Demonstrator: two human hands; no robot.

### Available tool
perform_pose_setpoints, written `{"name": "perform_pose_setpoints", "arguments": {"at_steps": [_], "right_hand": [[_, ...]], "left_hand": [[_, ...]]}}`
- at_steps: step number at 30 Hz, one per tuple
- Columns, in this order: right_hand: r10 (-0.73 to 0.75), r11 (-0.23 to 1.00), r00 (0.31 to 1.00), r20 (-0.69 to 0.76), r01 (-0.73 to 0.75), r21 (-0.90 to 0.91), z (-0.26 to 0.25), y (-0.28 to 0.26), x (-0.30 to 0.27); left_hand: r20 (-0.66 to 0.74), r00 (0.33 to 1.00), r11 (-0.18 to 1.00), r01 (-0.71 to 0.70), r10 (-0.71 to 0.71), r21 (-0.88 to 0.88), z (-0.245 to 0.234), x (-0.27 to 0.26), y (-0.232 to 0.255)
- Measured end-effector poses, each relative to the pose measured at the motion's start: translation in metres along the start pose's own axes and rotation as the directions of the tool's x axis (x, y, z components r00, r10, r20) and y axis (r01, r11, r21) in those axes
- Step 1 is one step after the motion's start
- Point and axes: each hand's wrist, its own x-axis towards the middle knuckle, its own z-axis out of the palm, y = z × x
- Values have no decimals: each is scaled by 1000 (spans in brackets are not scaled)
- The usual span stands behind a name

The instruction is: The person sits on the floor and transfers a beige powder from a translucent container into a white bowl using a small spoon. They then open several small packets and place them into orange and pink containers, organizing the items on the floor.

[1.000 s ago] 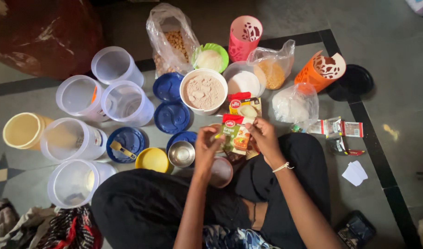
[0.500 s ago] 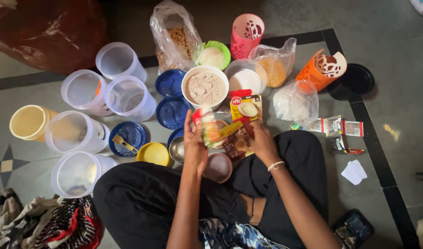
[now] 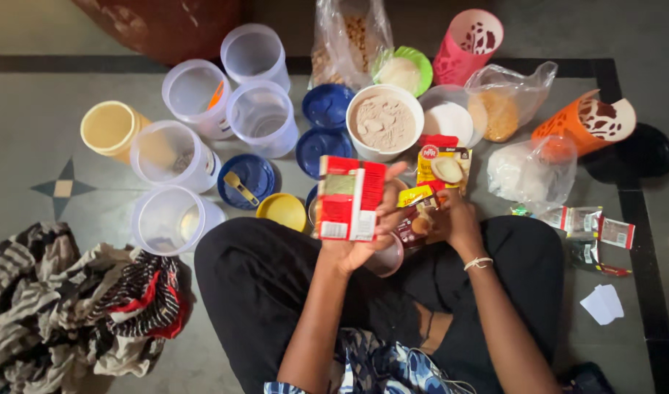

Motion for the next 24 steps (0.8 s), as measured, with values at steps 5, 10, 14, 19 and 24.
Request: {"name": "perform_pose_setpoints", "arguments": {"at_steps": [5, 10, 14, 19, 24], "right_hand": [[-138, 990, 990, 23, 138, -5, -12, -20, -10], [-231, 966, 973, 21, 232, -111, -16, -29, -8], [-193, 976, 981, 27, 195, -96, -17, -23, -7], [-154, 986, 988, 11, 154, -57, -11, -21, -6], [-57, 721, 998, -5, 45, 692, -31, -46, -9]], "left_hand": [[-76, 989, 985, 132, -124, 109, -15, 4, -1], [19, 984, 984, 178, -178, 16, -23, 6, -3], [-4, 984, 983, 177, -177, 40, -20, 7, -2], [16, 991, 987, 134, -136, 93, -32, 3, 2], [-267, 892, 823, -174, 365, 541, -70, -5, 16]]}}
